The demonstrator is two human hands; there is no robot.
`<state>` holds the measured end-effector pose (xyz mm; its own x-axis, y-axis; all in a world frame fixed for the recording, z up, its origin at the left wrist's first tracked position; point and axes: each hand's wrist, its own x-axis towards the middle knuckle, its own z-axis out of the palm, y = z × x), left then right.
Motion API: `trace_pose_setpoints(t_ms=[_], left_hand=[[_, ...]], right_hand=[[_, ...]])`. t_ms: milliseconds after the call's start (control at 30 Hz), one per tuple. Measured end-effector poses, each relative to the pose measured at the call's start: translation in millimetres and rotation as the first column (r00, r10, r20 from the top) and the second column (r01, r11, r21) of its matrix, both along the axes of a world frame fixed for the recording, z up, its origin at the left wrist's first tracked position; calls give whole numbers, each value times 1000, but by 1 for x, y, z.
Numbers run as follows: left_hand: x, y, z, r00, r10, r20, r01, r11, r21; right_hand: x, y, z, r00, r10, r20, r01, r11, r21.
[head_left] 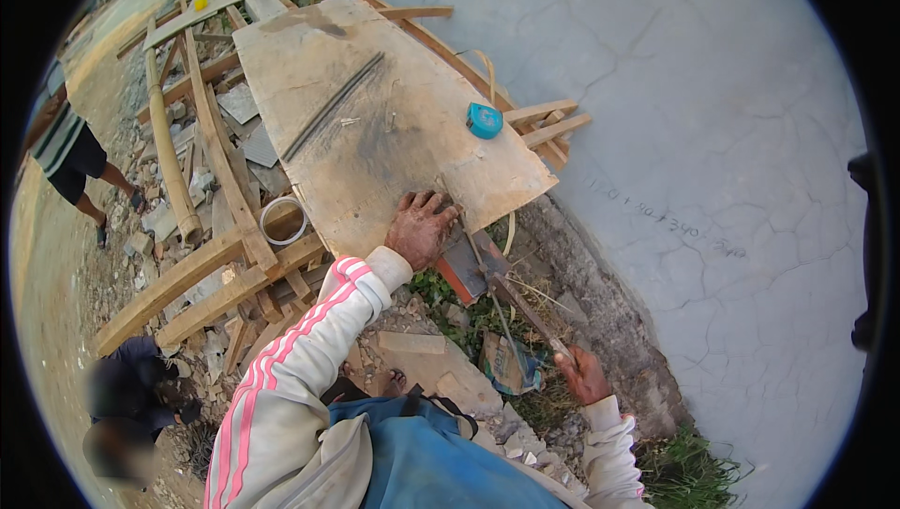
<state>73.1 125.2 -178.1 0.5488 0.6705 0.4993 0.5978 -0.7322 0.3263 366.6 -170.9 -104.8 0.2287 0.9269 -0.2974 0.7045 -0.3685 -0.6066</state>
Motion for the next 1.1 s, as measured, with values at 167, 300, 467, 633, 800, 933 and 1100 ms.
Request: trace_pose_setpoints(t_ms=[167, 300, 467, 633, 800, 933, 1100], left_hand=[[-1, -2, 4, 999, 20, -36, -20, 1000, 2], [0, -1, 5, 999, 18, -47, -18, 1000, -2], [1, 0, 2, 998, 22, -61, -21, 999, 27], [1, 0, 2, 998, 23, -56, -23, 1000, 14], [0, 3, 1, 998, 19, -63, -17, 999, 33], [2, 5, -3, 998, 19, -53, -17, 999, 31], [2, 4, -1, 997, 19, -70, -19, 1000, 2]], right_hand=[[36, 30, -5, 990, 114, 88, -102, 985, -137], [61, 58, -6, 927, 298, 227, -303, 953, -14], [79, 86, -6, 872, 394, 289, -391, 918, -73], [83, 95, -10, 840, 422, 341, -426, 902, -68], [88, 101, -17, 824, 437, 362, -442, 894, -74], [87, 97, -21, 822, 420, 385, -439, 897, -42], [77, 88, -24, 813, 370, 449, -395, 918, -42]])
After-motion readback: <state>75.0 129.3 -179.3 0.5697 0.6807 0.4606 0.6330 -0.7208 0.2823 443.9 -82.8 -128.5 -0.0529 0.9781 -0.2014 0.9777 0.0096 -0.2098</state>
